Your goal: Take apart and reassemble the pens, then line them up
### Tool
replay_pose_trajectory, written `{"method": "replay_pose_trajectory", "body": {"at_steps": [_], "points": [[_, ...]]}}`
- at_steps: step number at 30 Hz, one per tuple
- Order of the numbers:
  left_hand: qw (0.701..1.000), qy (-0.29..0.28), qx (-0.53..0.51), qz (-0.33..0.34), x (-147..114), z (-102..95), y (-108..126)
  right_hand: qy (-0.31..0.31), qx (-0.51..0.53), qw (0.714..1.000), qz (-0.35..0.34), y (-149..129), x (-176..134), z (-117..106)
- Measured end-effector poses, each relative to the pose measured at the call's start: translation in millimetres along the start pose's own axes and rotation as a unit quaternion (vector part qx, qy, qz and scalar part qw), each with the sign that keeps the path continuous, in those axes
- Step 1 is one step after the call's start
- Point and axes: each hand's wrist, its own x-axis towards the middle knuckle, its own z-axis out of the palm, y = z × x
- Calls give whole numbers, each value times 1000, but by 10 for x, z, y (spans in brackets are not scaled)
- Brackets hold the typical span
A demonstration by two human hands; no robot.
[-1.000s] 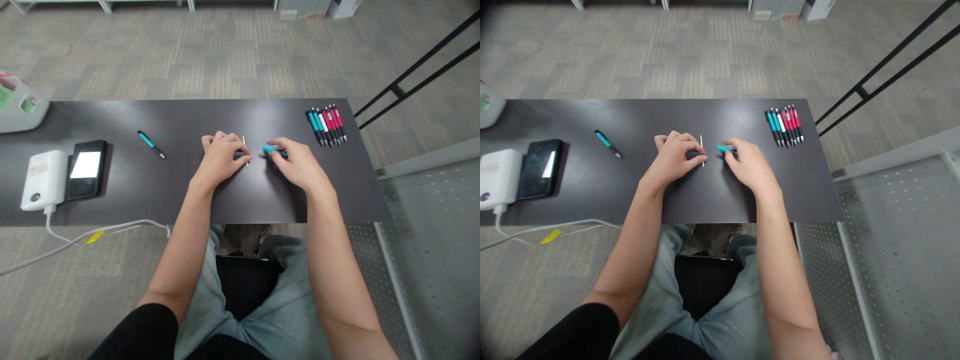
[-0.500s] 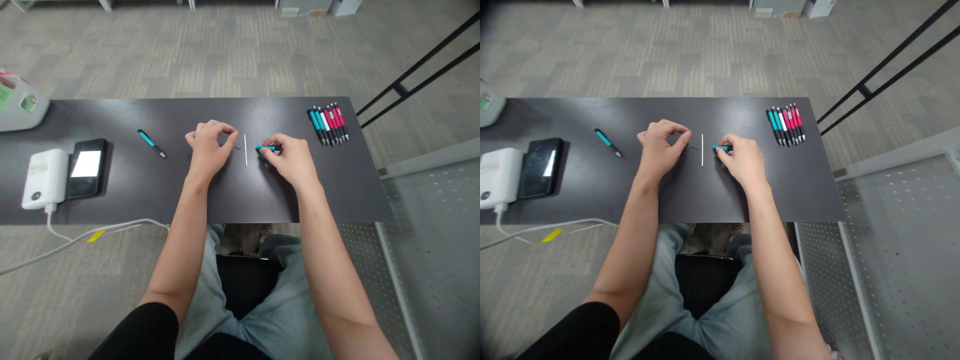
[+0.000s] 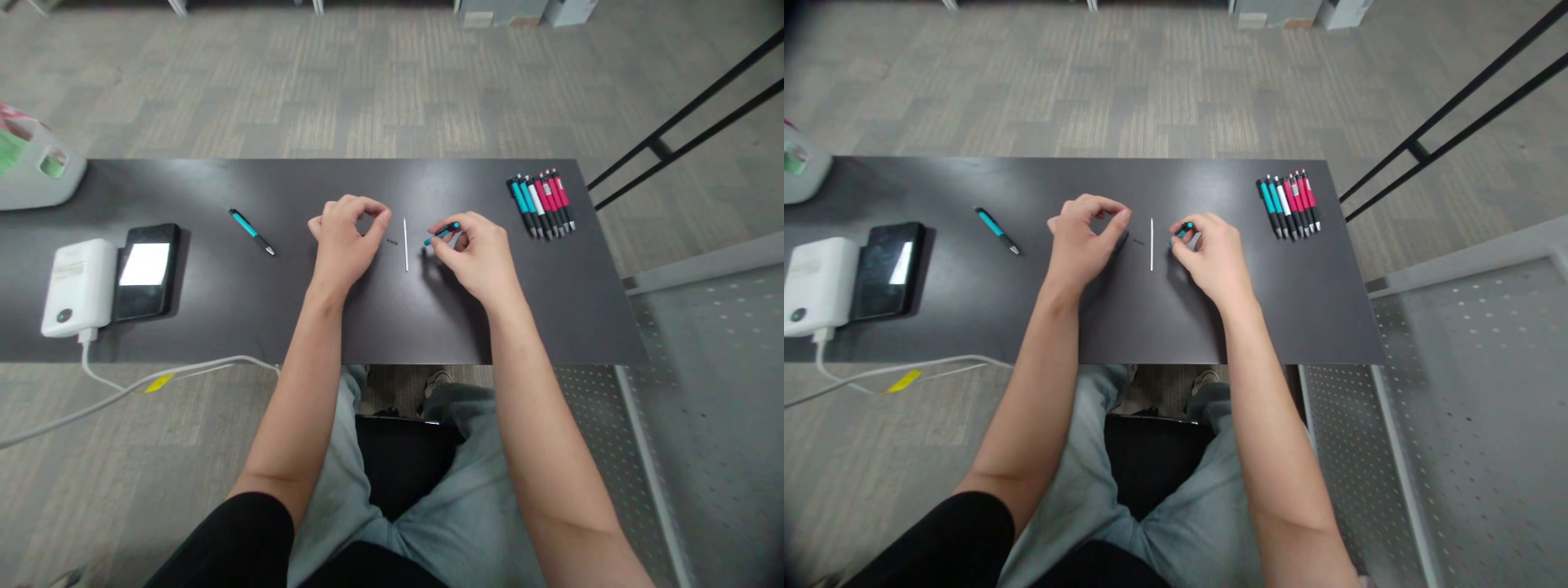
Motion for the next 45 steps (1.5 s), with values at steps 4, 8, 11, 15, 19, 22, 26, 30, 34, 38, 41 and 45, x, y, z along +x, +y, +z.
{"method": "replay_pose_trajectory", "body": {"at_steps": [4, 8, 11, 15, 19, 22, 26, 30, 34, 38, 41, 45], "points": [[1000, -6, 2, 1, 1, 2, -5, -12, -8, 1000, -11, -18, 30, 59], [1000, 2, -11, 1, -1, 7, -10, -33, -24, 999, -29, -10, 34, 114], [1000, 1, -7, -4, -5, -6, 1, -47, -29, 998, -35, -9, 25, 138], [1000, -6, -6, -10, -5, -51, 13, -46, -27, 998, -45, -33, 10, 139], [1000, 17, -14, -11, 15, -94, -32, 22, 24, 999, -28, -18, 10, 116], [999, 36, -37, -16, 31, -99, -81, 81, 76, 994, -7, 73, 31, 105], [999, 1, -32, -32, 4, -43, -34, 109, 100, 989, 4, 235, 59, 95], [999, -38, 31, -6, -104, 93, 157, 98, 109, 989, 22, 292, 64, 78], [995, -44, 89, 27, -213, 235, 291, 105, 129, 985, 38, 278, 74, 80], [992, -48, 112, 25, -251, 247, 326, 75, 127, 989, 24, 292, 83, 100], [990, -72, 120, 9, -253, 183, 359, 72, 138, 988, 17, 290, 77, 89], [986, -98, 135, 11, -256, 120, 404, 108, 162, 981, -3, 226, 68, 9]]}}
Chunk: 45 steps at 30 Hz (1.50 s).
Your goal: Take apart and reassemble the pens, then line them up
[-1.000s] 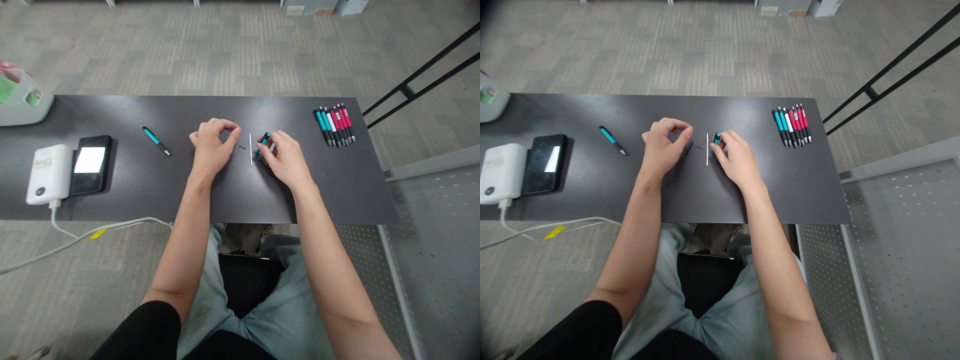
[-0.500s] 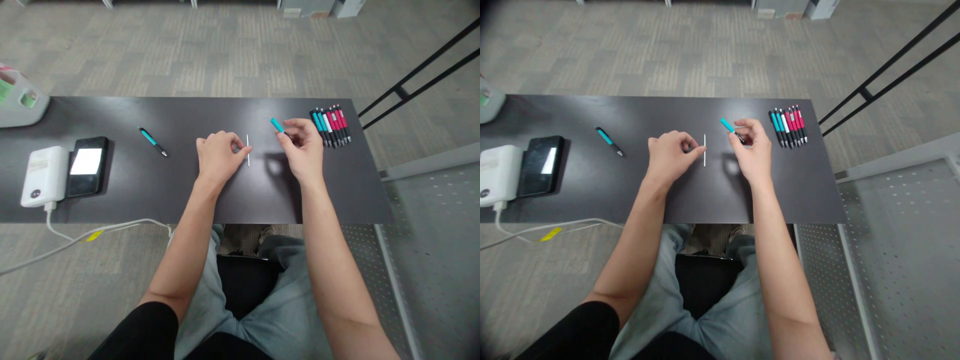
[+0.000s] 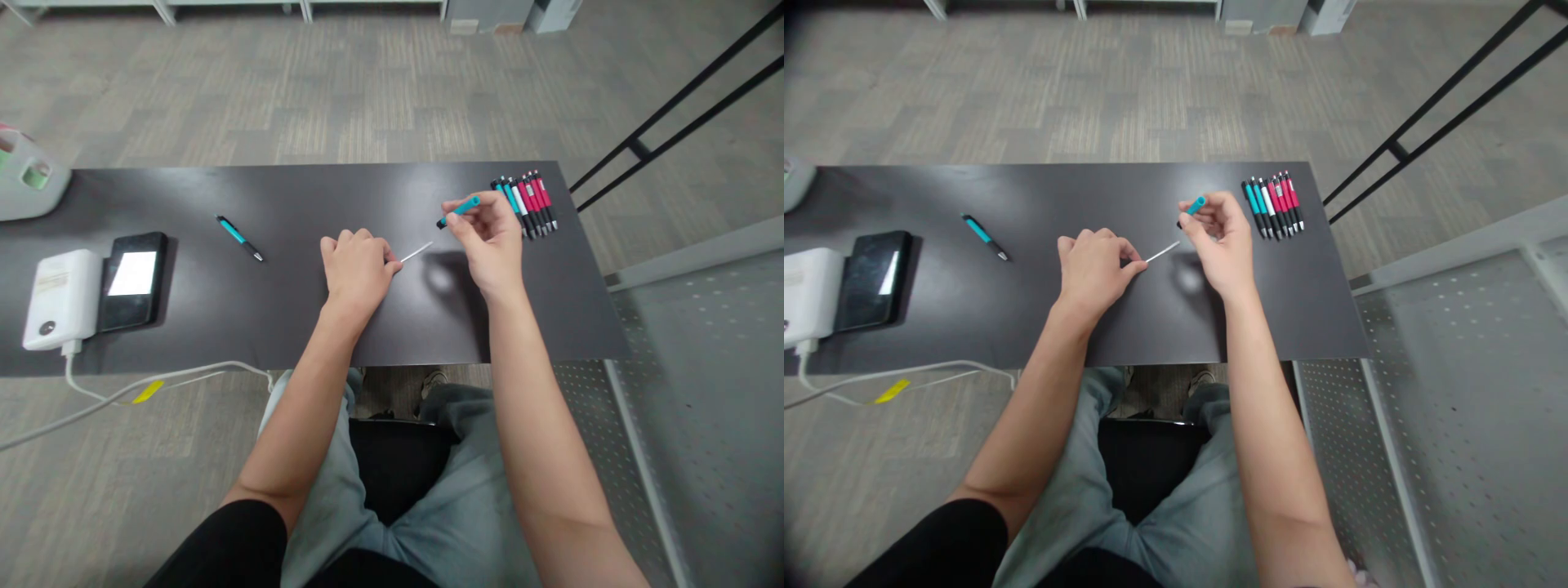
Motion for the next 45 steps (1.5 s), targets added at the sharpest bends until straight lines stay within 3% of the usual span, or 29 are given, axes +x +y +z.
{"method": "replay_pose_trajectory", "body": {"at_steps": [9, 13, 15, 19, 22, 25, 34, 39, 45], "points": [[1000, 4, -11, 19, -14, 33, -22, 54, 20, 998, 30, -74, 34, -224], [993, 30, -115, -1, 61, 32, -150, 9, 11, 1000, 26, 42, -25, -265], [971, 49, -232, 6, 139, 49, -239, -20, 51, 999, 2, 118, -47, -229], [883, 111, -455, 43, 291, 83, -358, -43, 125, 991, -12, 207, -62, -90], [834, 131, -533, 51, 333, 70, -342, -74, 113, 991, -7, 159, -89, 0], [813, 136, -564, 46, 324, 51, -280, -104, 89, 990, -34, 61, -132, 62], [804, 83, -585, 63, 302, 94, -288, -112, 79, 989, -60, 12, -160, 147], [803, 117, -581, 64, 307, 89, -331, -115, 62, 990, -48, 22, -156, 130], [816, 46, -569, 90, 291, 154, -337, -121, 88, 986, -69, 16, -153, 147]]}}
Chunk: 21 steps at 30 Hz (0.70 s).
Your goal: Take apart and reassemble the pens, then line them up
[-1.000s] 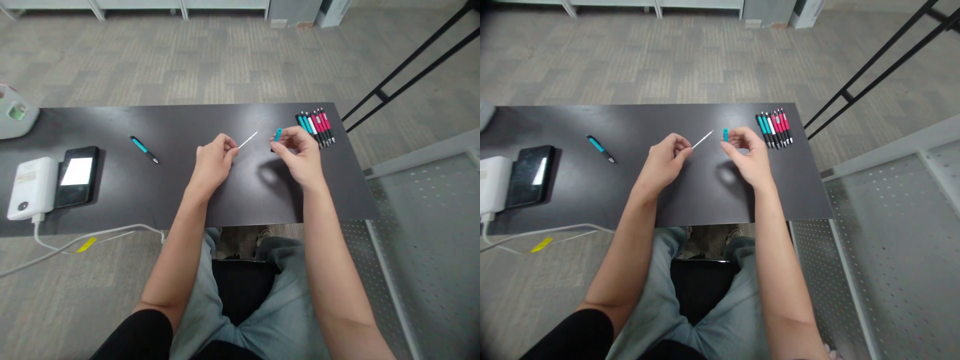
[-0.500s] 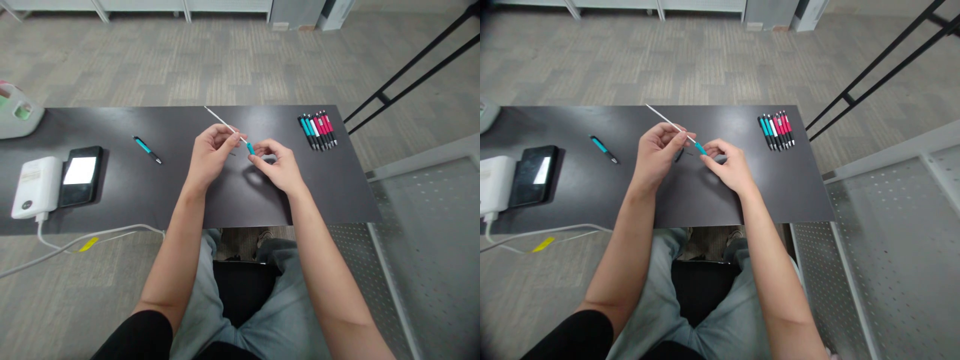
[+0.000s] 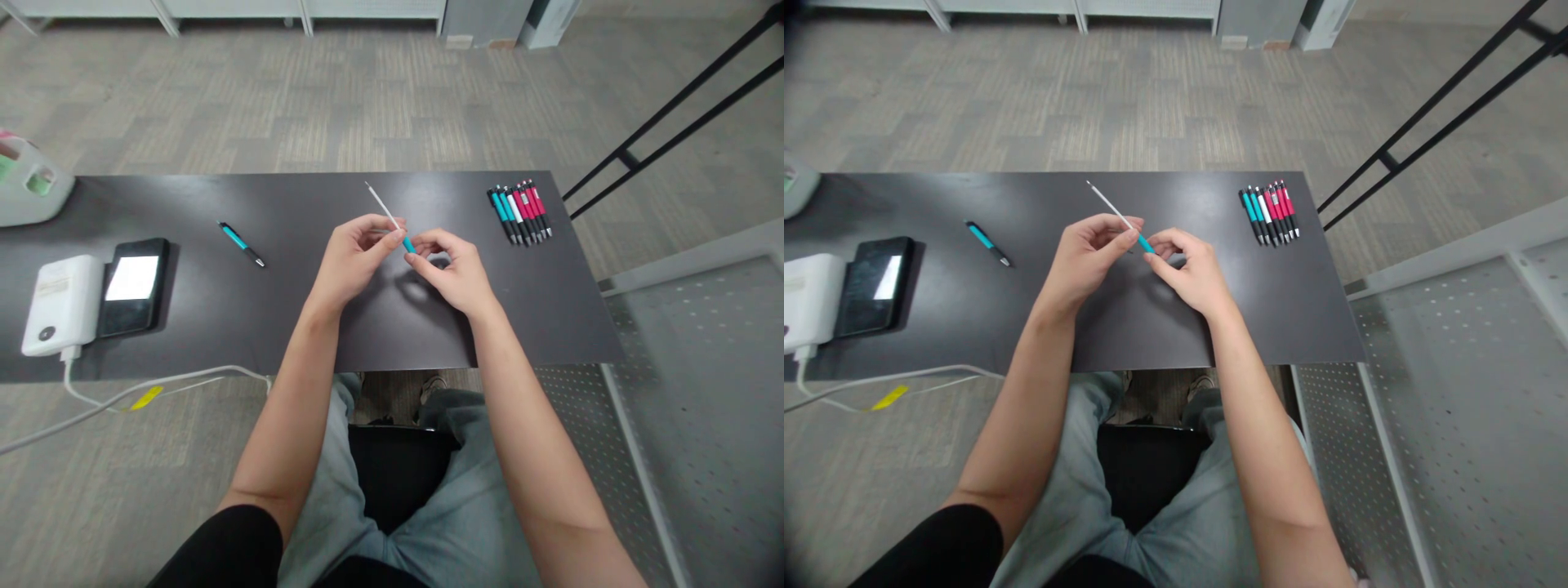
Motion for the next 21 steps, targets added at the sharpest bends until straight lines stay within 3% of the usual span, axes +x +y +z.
{"method": "replay_pose_trajectory", "body": {"at_steps": [9, 11, 16, 21], "points": [[1000, -7, -19, 0, 1, 30, -7, -16, 56, 997, 46, 9, 8, 55], [1000, 20, -13, 14, 18, 32, -15, -9, 69, 996, 60, 21, 16, 63], [995, 98, 3, 27, 58, 17, 15, 81, 54, 994, 46, 80, 40, 2], [995, 98, 15, 6, 44, 17, 53, 28, 40, 998, 46, 15, 27, -45]]}}
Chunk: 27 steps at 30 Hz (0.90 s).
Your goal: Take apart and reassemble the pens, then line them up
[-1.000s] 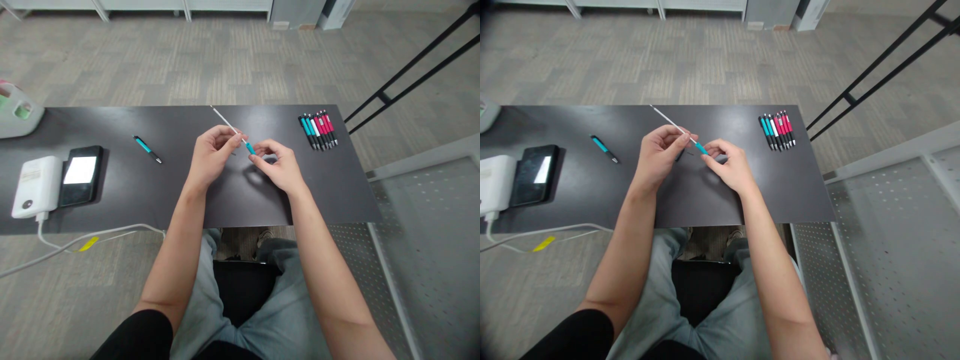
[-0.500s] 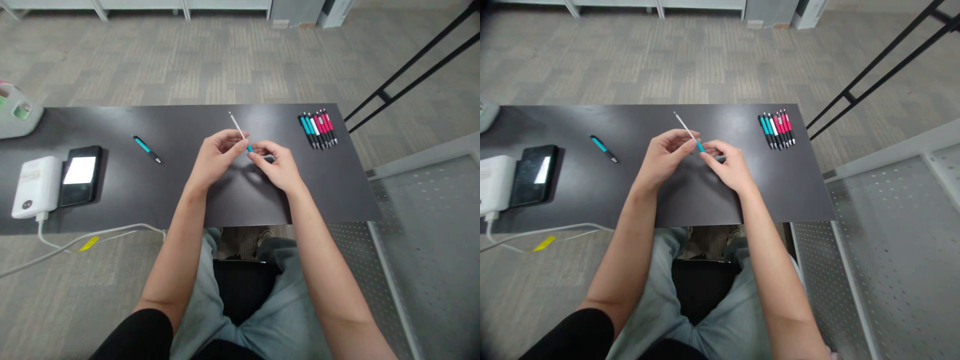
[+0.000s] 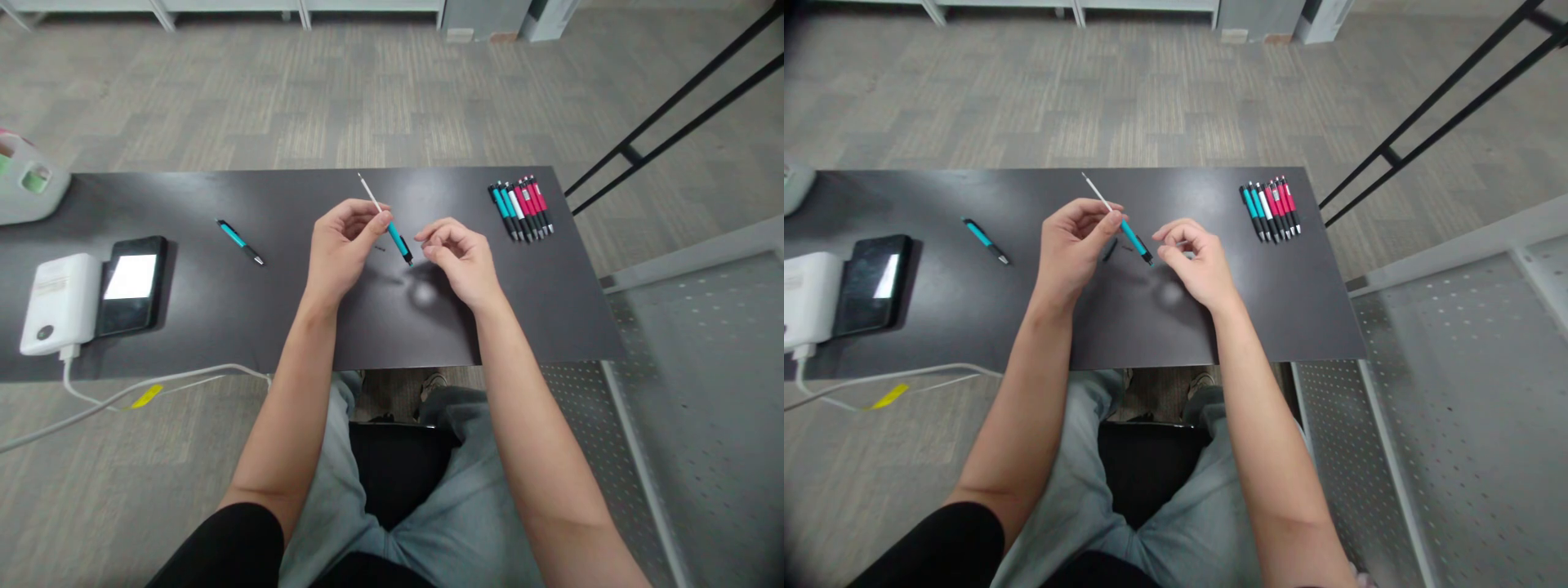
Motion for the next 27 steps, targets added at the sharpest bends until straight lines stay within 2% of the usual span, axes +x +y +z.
{"method": "replay_pose_trajectory", "body": {"at_steps": [4, 9, 12, 17, 22, 27], "points": [[999, -34, 1, -3, -25, 10, -3, -36, 5, 999, 34, -33, -21, 79], [998, -58, -3, -3, -40, 23, 15, -48, 14, 998, 33, 29, -14, 151], [999, -52, -6, 4, -40, 33, 37, -37, 14, 999, 25, 59, -11, 147], [1000, -8, -5, 24, -34, 35, 48, -49, -7, 999, -7, 47, -19, 126], [999, -38, 24, 27, -55, 22, 30, -50, -18, 999, 3, 8, -18, 116], [998, -34, 36, 39, -25, -63, -53, -50, 1, 999, 1, 3, -15, 101]]}}
